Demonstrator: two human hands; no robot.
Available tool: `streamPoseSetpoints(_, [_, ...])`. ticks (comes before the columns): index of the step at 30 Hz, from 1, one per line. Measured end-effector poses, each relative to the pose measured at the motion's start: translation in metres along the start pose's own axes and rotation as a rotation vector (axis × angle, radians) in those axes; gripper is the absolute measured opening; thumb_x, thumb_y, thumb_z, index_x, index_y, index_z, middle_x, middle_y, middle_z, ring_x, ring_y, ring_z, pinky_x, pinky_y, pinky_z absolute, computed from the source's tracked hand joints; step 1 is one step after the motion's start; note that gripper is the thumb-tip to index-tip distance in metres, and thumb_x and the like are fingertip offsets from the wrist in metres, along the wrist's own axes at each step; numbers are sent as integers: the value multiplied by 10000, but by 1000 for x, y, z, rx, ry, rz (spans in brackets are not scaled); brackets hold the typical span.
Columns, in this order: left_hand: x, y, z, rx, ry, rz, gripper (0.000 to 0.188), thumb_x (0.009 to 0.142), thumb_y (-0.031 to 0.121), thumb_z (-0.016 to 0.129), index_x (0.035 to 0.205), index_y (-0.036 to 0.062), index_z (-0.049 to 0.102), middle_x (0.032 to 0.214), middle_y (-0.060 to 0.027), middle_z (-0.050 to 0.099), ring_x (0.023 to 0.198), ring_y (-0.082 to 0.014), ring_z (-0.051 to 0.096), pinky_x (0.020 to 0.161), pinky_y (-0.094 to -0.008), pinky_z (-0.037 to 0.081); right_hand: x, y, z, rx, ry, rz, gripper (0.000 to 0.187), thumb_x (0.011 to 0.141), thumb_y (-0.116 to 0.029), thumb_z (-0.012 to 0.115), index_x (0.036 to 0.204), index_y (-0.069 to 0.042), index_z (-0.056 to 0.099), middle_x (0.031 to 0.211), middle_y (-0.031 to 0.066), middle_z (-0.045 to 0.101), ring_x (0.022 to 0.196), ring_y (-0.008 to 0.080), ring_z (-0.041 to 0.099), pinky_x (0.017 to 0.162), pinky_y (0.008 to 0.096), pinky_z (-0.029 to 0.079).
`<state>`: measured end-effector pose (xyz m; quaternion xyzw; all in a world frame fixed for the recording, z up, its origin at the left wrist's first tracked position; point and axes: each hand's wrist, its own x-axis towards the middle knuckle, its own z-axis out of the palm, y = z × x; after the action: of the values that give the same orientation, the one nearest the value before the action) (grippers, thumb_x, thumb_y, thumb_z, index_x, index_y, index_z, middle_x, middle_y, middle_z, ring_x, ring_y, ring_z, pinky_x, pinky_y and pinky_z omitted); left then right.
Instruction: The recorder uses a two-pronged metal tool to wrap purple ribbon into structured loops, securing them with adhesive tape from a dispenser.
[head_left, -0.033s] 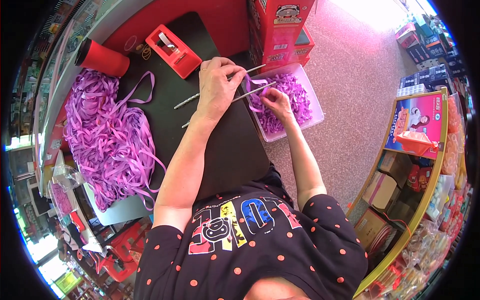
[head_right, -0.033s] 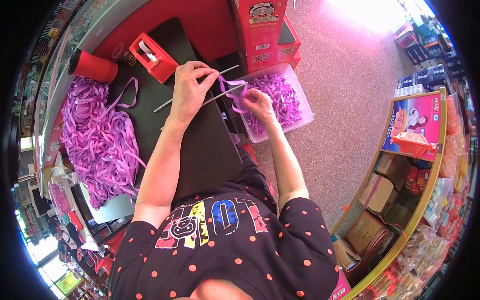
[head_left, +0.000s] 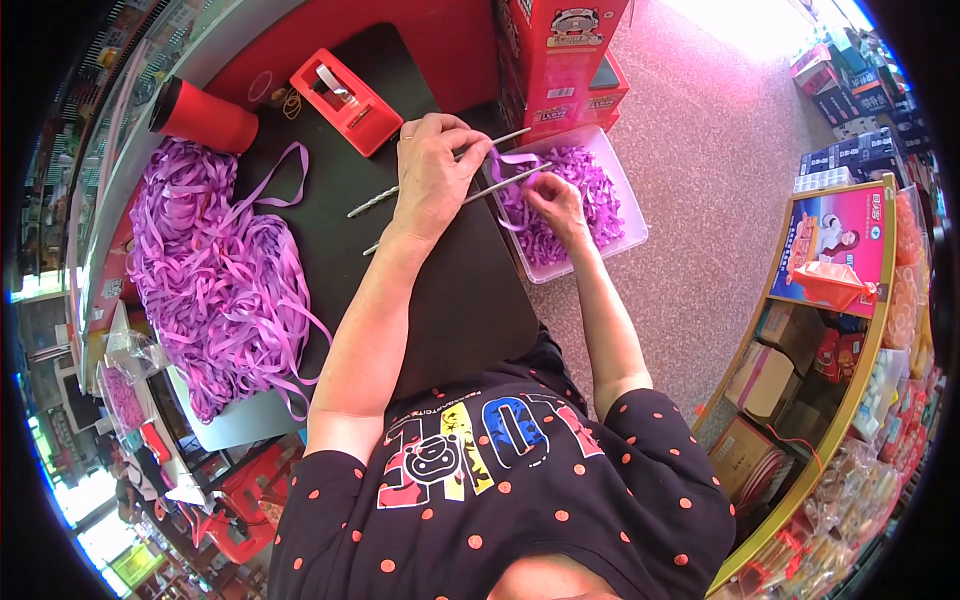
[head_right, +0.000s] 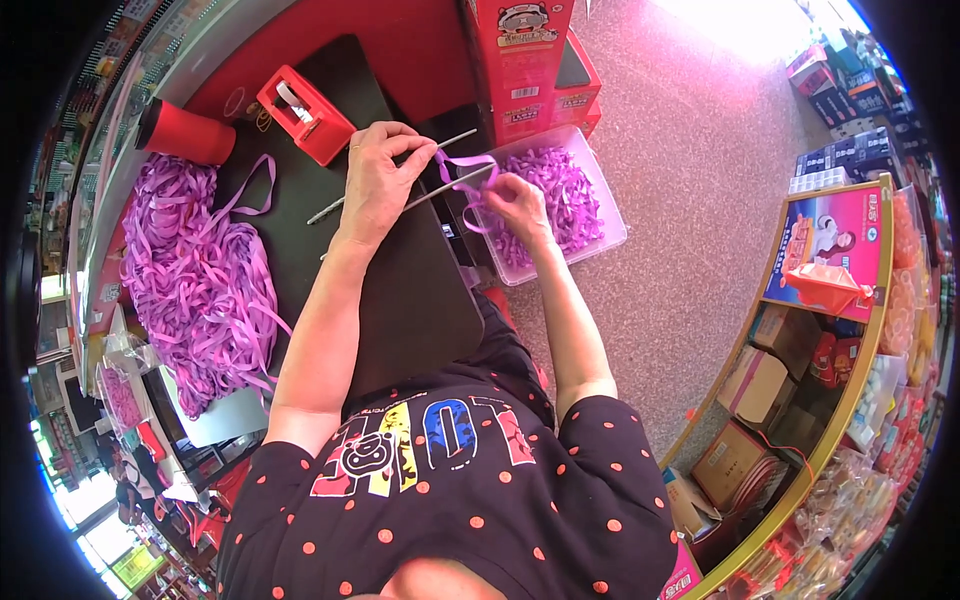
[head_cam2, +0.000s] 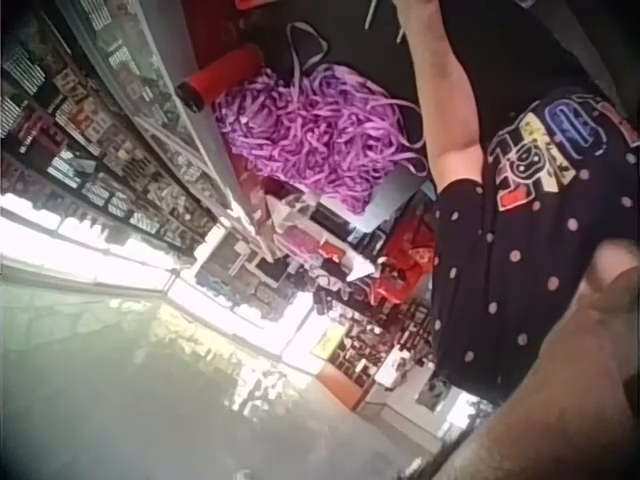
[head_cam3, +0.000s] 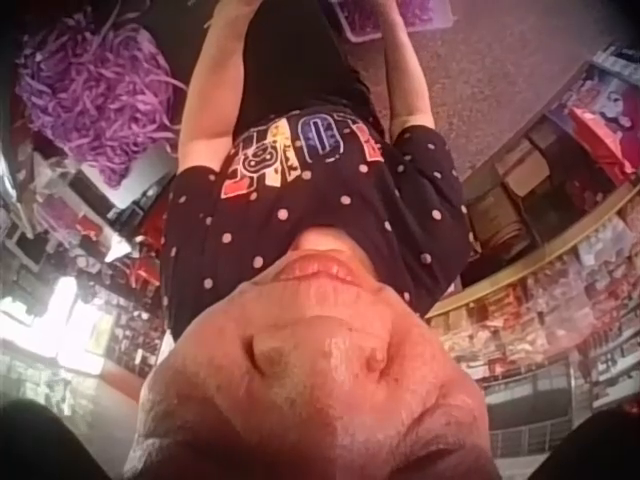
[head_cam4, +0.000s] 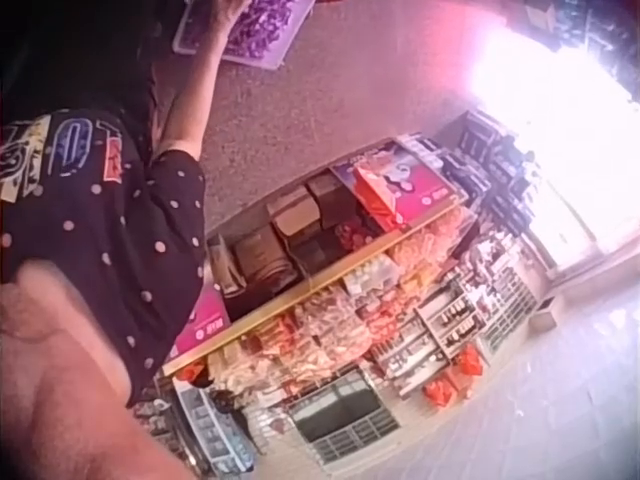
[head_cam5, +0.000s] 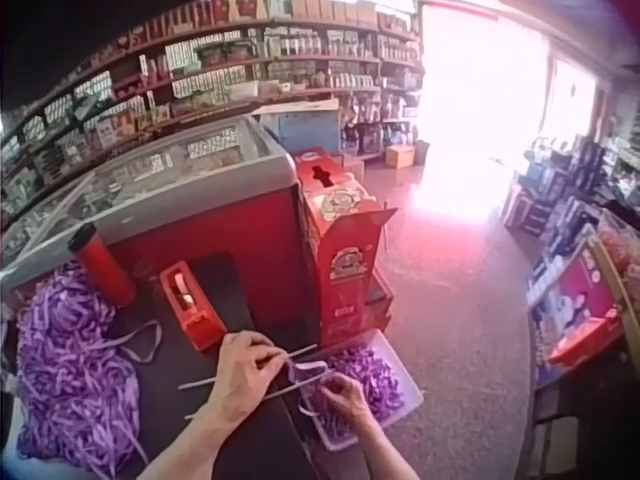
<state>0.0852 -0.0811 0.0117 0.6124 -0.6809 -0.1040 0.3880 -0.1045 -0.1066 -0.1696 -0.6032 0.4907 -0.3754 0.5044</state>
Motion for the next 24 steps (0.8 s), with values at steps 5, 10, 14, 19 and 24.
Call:
streamPoseSetpoints(5, [-1, 4, -4, 40, -47, -27, 122, 796, 165, 701, 868, 68, 721, 964, -30, 599, 976, -233, 486, 878, -338, 397, 9, -14, -4, -169, 367, 57, 222, 782, -257, 664, 875, -56, 669, 784, 110, 674, 736, 228, 661, 673, 341, 507])
streamPoseSetpoints(10, [0, 6, -2, 49, -50, -30, 131, 802, 174, 698, 868, 63, 719, 972, -33, 598, 978, -233, 483, 880, -338, 394, 23, 25, 6, -357, 360, 67, 266, 743, -304, 662, 845, -58, 663, 852, 144, 656, 839, 314, 632, 773, 413, 491])
streamPoseSetpoints(14, [1, 6, -2, 25, -36, -28, 119, 782, 179, 704, 840, 78, 724, 948, -27, 597, 971, -239, 485, 869, -349, 390, 19, 57, 15, -342, 318, 192, 306, 732, -336, 678, 870, -63, 692, 812, 142, 673, 819, 297, 651, 764, 396, 500])
streamPoseSetpoints(19, [2, 7, -3, 35, -70, -37, 131, 804, 178, 695, 867, 66, 719, 975, -30, 598, 988, -233, 479, 883, -338, 391, 9, 67, 13, -53, 158, 238, 249, 781, -268, 699, 839, -26, 688, 684, 41, 643, 679, 130, 599, 660, 277, 474])
streamPoseSetpoints(24, [-1, 1, -5, 45, -5, -10, 104, 761, 184, 711, 815, 97, 732, 937, -24, 601, 955, -244, 492, 863, -356, 384, 12, -3, 4, 723, 239, 125, 138, 846, -176, 673, 879, -43, 684, 799, -36, 636, 649, 22, 486, 565, 183, 363])
